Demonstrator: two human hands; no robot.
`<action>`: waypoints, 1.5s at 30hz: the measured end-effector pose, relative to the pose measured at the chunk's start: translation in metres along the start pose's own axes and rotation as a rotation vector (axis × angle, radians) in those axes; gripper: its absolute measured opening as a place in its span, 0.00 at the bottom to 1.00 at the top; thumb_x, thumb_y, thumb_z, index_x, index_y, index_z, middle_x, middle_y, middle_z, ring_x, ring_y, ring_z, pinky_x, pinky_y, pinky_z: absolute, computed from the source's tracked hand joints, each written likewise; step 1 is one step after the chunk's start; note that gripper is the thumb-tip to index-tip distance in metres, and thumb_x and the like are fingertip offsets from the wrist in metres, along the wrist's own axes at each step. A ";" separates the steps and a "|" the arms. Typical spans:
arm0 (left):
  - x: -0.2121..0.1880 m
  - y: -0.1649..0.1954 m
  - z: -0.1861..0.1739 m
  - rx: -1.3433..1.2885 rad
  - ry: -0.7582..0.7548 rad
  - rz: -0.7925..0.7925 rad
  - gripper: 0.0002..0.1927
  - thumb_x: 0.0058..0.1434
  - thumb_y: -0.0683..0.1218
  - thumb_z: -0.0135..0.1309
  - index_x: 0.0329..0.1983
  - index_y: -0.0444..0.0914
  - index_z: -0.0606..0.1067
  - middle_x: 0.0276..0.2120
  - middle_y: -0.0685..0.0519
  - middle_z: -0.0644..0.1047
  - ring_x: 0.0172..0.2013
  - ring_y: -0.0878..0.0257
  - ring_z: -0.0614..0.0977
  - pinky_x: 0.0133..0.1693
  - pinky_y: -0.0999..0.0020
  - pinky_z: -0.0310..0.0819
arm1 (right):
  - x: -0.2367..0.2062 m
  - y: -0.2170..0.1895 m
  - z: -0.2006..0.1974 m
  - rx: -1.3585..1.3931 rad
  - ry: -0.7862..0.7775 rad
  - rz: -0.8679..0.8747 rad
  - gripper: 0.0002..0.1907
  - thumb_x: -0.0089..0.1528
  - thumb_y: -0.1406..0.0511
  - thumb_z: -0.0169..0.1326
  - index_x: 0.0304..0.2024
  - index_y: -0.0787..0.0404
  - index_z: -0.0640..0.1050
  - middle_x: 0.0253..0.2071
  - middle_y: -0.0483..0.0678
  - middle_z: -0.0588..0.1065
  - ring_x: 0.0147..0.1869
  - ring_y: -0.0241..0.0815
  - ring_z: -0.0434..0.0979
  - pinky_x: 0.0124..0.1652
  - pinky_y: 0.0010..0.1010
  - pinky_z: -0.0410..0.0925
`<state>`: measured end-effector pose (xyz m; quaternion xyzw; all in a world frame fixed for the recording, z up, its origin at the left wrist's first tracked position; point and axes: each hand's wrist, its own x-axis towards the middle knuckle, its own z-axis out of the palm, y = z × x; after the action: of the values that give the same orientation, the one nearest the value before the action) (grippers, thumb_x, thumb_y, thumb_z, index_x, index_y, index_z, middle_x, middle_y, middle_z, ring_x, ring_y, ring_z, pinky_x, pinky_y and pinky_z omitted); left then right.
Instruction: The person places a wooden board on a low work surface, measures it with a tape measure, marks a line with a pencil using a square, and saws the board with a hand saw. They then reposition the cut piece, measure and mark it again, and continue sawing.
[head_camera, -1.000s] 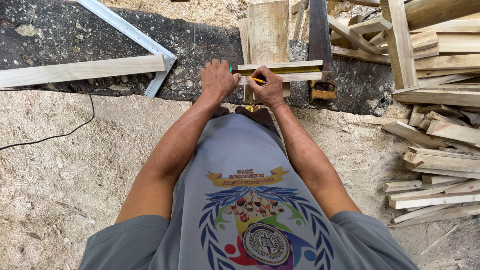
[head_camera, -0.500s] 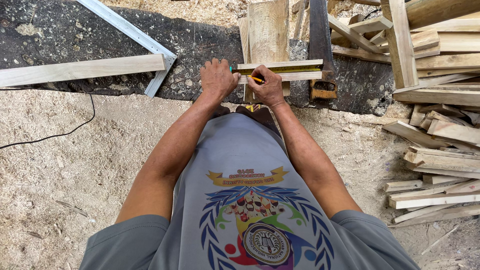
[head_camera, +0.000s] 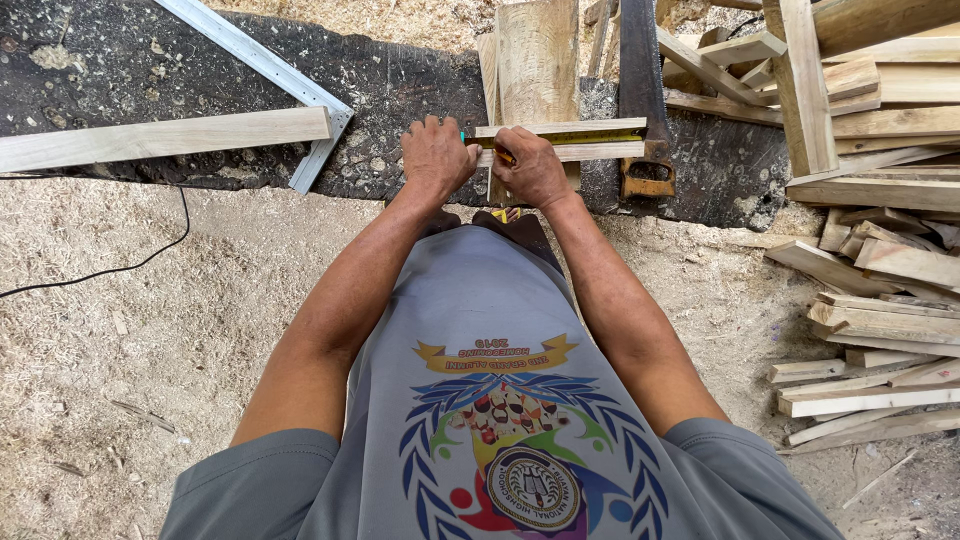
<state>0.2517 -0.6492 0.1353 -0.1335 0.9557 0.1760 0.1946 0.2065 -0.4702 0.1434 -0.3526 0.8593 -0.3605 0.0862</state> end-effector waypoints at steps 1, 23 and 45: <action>0.000 0.000 0.000 -0.003 0.008 0.000 0.29 0.61 0.64 0.57 0.48 0.34 0.77 0.44 0.42 0.75 0.47 0.48 0.76 0.47 0.46 0.69 | 0.002 0.000 -0.002 -0.028 -0.022 -0.013 0.09 0.56 0.70 0.62 0.34 0.65 0.73 0.31 0.54 0.74 0.35 0.54 0.77 0.38 0.41 0.71; 0.034 -0.048 0.013 -0.410 0.001 -0.294 0.32 0.65 0.62 0.52 0.60 0.33 0.70 0.50 0.34 0.74 0.54 0.39 0.76 0.56 0.47 0.69 | -0.001 0.029 -0.028 -0.471 -0.362 0.439 0.43 0.46 0.60 0.70 0.62 0.56 0.68 0.61 0.60 0.59 0.50 0.55 0.77 0.47 0.42 0.75; 0.229 -0.174 -0.080 -0.753 0.436 -0.629 0.16 0.62 0.54 0.53 0.45 0.38 0.71 0.35 0.47 0.80 0.35 0.54 0.83 0.38 0.52 0.75 | 0.067 0.016 -0.002 0.012 0.427 1.463 0.36 0.59 0.48 0.63 0.47 0.73 0.68 0.37 0.59 0.77 0.37 0.46 0.78 0.37 0.37 0.73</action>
<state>0.0784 -0.8799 0.0587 -0.5076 0.7585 0.4078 -0.0264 0.1474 -0.5058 0.1411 0.3848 0.8699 -0.2765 0.1371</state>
